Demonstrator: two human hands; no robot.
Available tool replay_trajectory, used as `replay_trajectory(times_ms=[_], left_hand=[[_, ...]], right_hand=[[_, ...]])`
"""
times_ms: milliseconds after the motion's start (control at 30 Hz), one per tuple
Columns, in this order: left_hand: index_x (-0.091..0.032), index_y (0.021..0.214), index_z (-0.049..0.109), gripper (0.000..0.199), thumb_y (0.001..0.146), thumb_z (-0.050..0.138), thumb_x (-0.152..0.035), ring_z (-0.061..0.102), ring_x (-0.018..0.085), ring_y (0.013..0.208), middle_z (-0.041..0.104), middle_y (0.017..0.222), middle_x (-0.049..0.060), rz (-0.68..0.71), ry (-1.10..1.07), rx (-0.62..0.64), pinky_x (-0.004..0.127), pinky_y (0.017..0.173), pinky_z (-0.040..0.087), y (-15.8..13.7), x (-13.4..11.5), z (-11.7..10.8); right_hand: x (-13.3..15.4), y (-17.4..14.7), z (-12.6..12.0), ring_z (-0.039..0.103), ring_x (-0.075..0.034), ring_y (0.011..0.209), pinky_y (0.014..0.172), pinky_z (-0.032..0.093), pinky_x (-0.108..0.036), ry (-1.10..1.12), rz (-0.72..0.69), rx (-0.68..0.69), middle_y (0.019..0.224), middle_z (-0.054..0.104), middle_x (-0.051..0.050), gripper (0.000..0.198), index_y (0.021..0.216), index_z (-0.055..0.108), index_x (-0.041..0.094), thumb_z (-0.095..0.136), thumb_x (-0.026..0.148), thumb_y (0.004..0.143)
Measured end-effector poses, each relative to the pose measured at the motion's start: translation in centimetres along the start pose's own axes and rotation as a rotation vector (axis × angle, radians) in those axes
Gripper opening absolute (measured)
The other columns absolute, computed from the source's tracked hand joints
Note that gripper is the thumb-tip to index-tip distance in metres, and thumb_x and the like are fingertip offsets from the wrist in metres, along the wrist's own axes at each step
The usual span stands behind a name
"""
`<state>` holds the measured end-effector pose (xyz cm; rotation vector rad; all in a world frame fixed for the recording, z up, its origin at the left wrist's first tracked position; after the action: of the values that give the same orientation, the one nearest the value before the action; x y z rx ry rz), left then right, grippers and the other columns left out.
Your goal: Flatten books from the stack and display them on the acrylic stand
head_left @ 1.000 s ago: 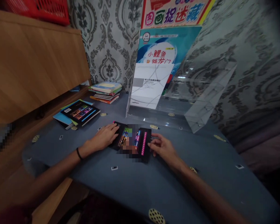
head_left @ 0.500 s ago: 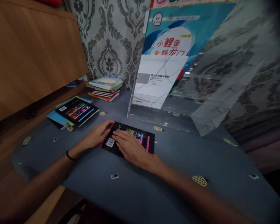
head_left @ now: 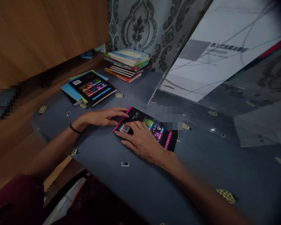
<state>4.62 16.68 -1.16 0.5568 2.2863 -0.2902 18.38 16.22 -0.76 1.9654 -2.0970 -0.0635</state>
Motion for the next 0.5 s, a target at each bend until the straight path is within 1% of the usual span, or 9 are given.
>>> replay_trajectory(times_ms=[67, 133, 267, 367, 433, 500], left_hand=[[-0.027, 0.151, 0.045, 0.052, 0.101, 0.055, -0.031, 0.025, 0.026, 0.155, 0.027, 0.168, 0.007, 0.003, 0.008, -0.007, 0.049, 0.126, 0.022, -0.01, 0.15, 0.06], [-0.027, 0.15, 0.046, 0.051, 0.1, 0.055, -0.028, 0.026, 0.025, 0.155, 0.028, 0.168, 0.007, 0.011, 0.015, -0.017, 0.049, 0.126, 0.022, 0.02, 0.22, 0.11], [-0.026, 0.148, 0.049, 0.047, 0.101, 0.051, -0.024, 0.028, 0.023, 0.154, 0.032, 0.166, 0.008, 0.019, 0.024, -0.047, 0.048, 0.126, 0.024, 0.15, 0.32, 0.13], [-0.027, 0.145, 0.052, 0.044, 0.102, 0.048, -0.021, 0.031, 0.022, 0.153, 0.036, 0.164, 0.007, 0.017, 0.015, -0.072, 0.048, 0.125, 0.026, 0.25, 0.43, 0.11], [-0.027, 0.143, 0.054, 0.043, 0.102, 0.047, -0.019, 0.032, 0.022, 0.152, 0.038, 0.163, 0.006, 0.021, 0.012, -0.086, 0.049, 0.125, 0.026, 0.27, 0.46, 0.1], [-0.026, 0.142, 0.055, 0.042, 0.101, 0.047, -0.018, 0.034, 0.022, 0.151, 0.04, 0.162, 0.007, 0.027, 0.017, -0.098, 0.049, 0.125, 0.027, 0.25, 0.43, 0.08]], right_hand=[[0.06, 0.21, 0.05, 0.05, -0.03, 0.107, 0.093, 0.048, -0.051, -0.002, 0.004, 0.015, 0.123, 0.057, -0.013, 0.043, 0.142, 0.06, 0.032, 0.046, 0.049, 0.104], [0.1, 0.41, 0.08, 0.05, -0.03, 0.106, 0.094, 0.047, -0.051, 0.011, 0.012, 0.022, 0.121, 0.057, -0.012, 0.047, 0.145, 0.056, 0.033, 0.047, 0.051, 0.104], [0.14, 0.55, 0.15, 0.05, -0.03, 0.106, 0.094, 0.046, -0.051, 0.003, 0.042, 0.016, 0.119, 0.057, -0.012, 0.041, 0.143, 0.059, 0.033, 0.051, 0.043, 0.104], [0.18, 0.52, 0.16, 0.052, -0.03, 0.106, 0.094, 0.047, -0.052, 0.005, 0.053, 0.002, 0.121, 0.059, -0.012, 0.041, 0.145, 0.057, 0.034, 0.05, 0.04, 0.104], [0.26, 0.53, 0.19, 0.053, -0.03, 0.112, 0.097, 0.047, -0.053, 0.02, 0.04, -0.003, 0.127, 0.06, -0.011, 0.041, 0.146, 0.056, 0.034, 0.048, 0.039, 0.105], [0.42, 0.56, 0.31, 0.051, -0.03, 0.124, 0.104, 0.044, -0.054, 0.033, 0.006, 0.0, 0.136, 0.06, -0.01, 0.039, 0.144, 0.057, 0.032, 0.047, 0.038, 0.106]])
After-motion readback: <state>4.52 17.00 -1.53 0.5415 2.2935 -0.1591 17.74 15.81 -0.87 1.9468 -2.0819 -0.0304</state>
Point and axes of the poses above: each hand's wrist, its own y-axis towards the middle knuckle, its own z-axis out of the palm, x = y × z, the point moved 8 cm from there along y, towards the middle knuckle
